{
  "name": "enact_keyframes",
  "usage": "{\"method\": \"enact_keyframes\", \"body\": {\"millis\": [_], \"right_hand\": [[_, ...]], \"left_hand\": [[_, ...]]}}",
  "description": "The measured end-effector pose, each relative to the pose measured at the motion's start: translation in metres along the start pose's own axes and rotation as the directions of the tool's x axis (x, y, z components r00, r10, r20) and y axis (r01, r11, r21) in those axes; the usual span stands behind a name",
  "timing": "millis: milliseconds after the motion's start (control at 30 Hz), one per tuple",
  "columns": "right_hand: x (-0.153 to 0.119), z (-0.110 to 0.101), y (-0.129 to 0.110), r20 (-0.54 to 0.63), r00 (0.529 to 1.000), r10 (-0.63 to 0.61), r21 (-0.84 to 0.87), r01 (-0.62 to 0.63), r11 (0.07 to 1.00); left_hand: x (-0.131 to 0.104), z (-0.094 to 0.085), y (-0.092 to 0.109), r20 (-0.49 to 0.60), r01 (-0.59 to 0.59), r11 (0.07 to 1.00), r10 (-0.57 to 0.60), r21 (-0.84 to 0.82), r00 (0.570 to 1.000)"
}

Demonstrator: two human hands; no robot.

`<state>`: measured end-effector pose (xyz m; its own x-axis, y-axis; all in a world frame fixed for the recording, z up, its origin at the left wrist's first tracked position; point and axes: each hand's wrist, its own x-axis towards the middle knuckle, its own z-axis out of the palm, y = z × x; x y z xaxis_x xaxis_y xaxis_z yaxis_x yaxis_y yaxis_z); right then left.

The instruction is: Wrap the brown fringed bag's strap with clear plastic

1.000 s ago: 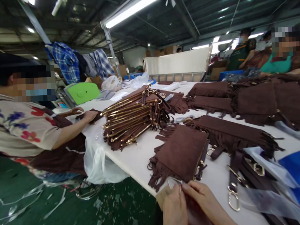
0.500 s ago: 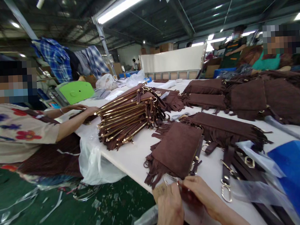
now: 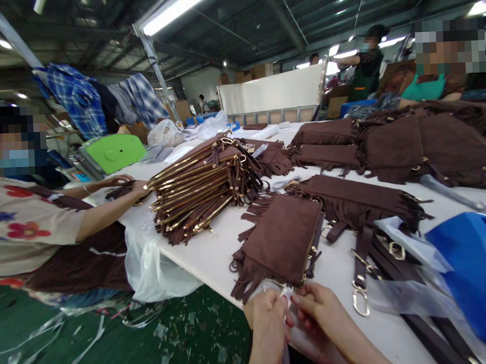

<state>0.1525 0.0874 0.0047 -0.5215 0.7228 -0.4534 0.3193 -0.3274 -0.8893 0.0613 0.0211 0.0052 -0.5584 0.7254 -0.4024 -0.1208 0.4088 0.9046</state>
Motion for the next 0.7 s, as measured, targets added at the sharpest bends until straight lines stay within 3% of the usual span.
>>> {"method": "enact_keyframes", "body": {"millis": [167,333,467,700], "right_hand": [[-0.001,-0.001,0.004,0.097,0.993,-0.061,0.223,0.038,0.974],[0.002,0.004,0.011,0.147,0.958,-0.246,0.430,0.162,0.888],[0.006,0.009,0.018,0.173,0.946,-0.276,0.492,0.159,0.856],[0.011,0.013,0.025,0.191,0.942,-0.277,0.494,0.152,0.856]], "left_hand": [[-0.006,-0.001,0.017,0.122,0.194,0.900,-0.158,-0.391,0.980],[-0.004,-0.006,0.027,0.233,0.321,0.821,-0.235,-0.472,0.944],[-0.003,-0.002,0.027,0.196,0.349,0.810,-0.290,-0.471,0.937],[-0.004,0.007,0.024,0.060,0.293,0.822,-0.303,-0.488,0.951]]}}
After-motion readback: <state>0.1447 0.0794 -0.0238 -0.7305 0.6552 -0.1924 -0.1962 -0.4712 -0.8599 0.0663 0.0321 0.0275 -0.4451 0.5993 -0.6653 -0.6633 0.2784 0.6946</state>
